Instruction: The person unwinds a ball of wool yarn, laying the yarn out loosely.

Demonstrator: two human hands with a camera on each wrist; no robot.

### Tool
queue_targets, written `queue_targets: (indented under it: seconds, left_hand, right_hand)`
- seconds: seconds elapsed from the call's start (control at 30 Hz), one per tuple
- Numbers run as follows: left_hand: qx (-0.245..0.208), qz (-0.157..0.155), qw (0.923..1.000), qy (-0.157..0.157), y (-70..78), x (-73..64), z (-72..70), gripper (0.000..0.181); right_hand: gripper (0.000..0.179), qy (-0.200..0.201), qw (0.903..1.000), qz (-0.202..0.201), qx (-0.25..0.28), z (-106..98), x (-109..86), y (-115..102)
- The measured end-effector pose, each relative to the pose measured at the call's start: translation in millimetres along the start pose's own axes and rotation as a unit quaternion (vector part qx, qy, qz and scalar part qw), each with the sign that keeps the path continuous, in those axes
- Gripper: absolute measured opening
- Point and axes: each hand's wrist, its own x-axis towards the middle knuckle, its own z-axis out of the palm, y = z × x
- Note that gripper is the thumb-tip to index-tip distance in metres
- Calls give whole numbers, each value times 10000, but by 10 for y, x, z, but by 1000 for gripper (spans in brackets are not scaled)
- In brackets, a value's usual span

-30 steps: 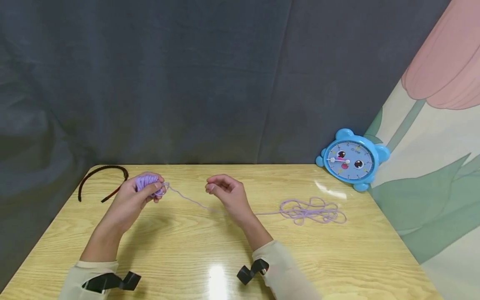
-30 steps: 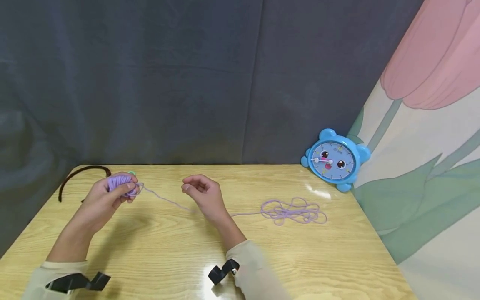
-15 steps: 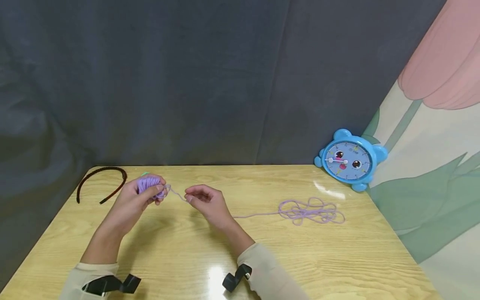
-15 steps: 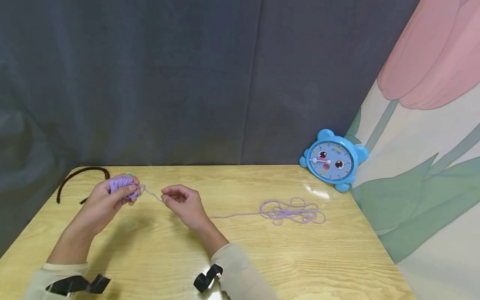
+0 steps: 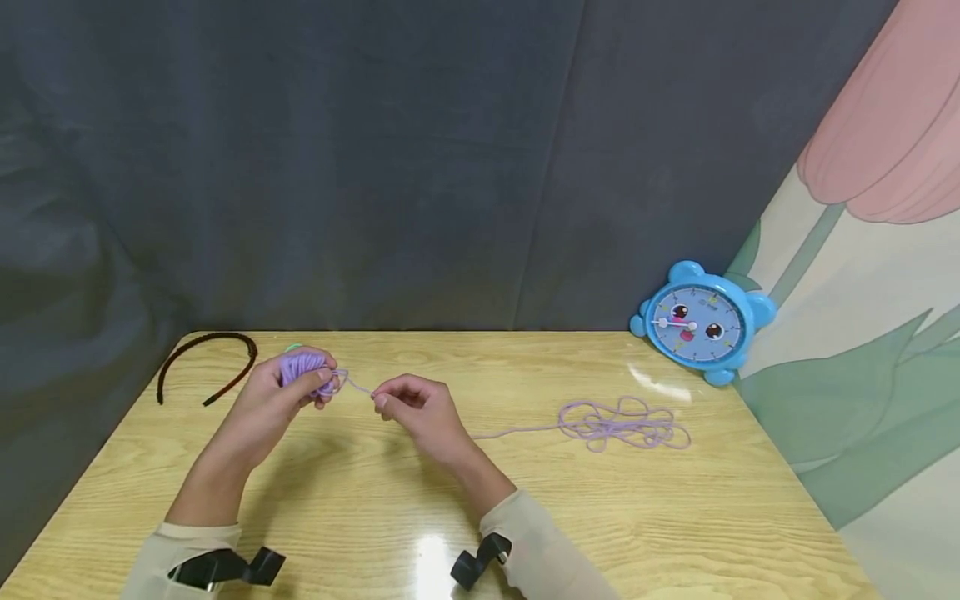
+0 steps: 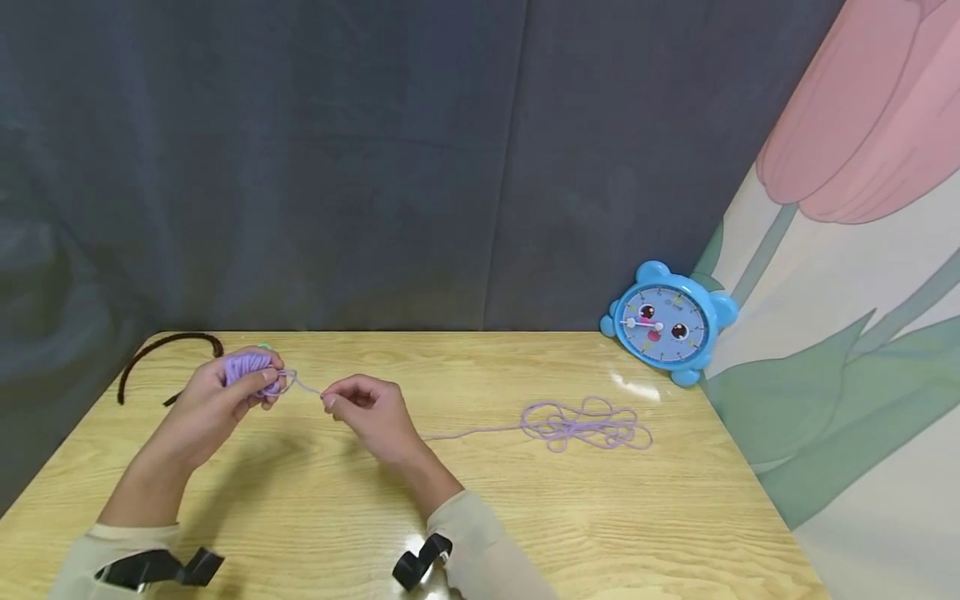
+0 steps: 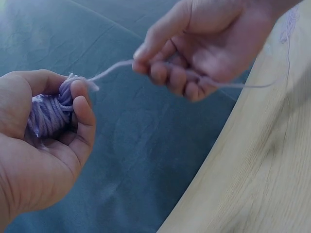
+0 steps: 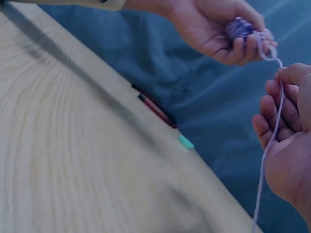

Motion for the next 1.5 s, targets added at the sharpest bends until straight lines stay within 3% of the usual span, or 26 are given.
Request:
queue_targets:
  seconds: [0.27,0.47,0.87,1.0,1.33,1.5]
  left_hand:
    - [-128,-24,9999,39,-17,-11,-18,5]
    - [-107,4,9999,25,-14,-10,-22,5]
    - [-50,62,10000,34,2,-9,-48,14]
    - [-79,70,9999,64,5,-12,-55,11]
    - [-105,24,9999,93,6,-10,-57,8]
    - [-38,25,9999,154,10,-3,-77,7]
  right_hand:
    - [19,306,9991,-198,211,-253,-40,-217]
    - [19,422,9988,-240,-13,-478,-134,-293]
    - [17,1216,9914,-447,-186,-857,-306,-391]
    - [7,1477,9880,-460,-57,-958,-336,-417]
    - [16,2056,9768,-602,75,-1146,-343,-433]
    - [20,2055,9750,-733,415,-1209,-329,-436]
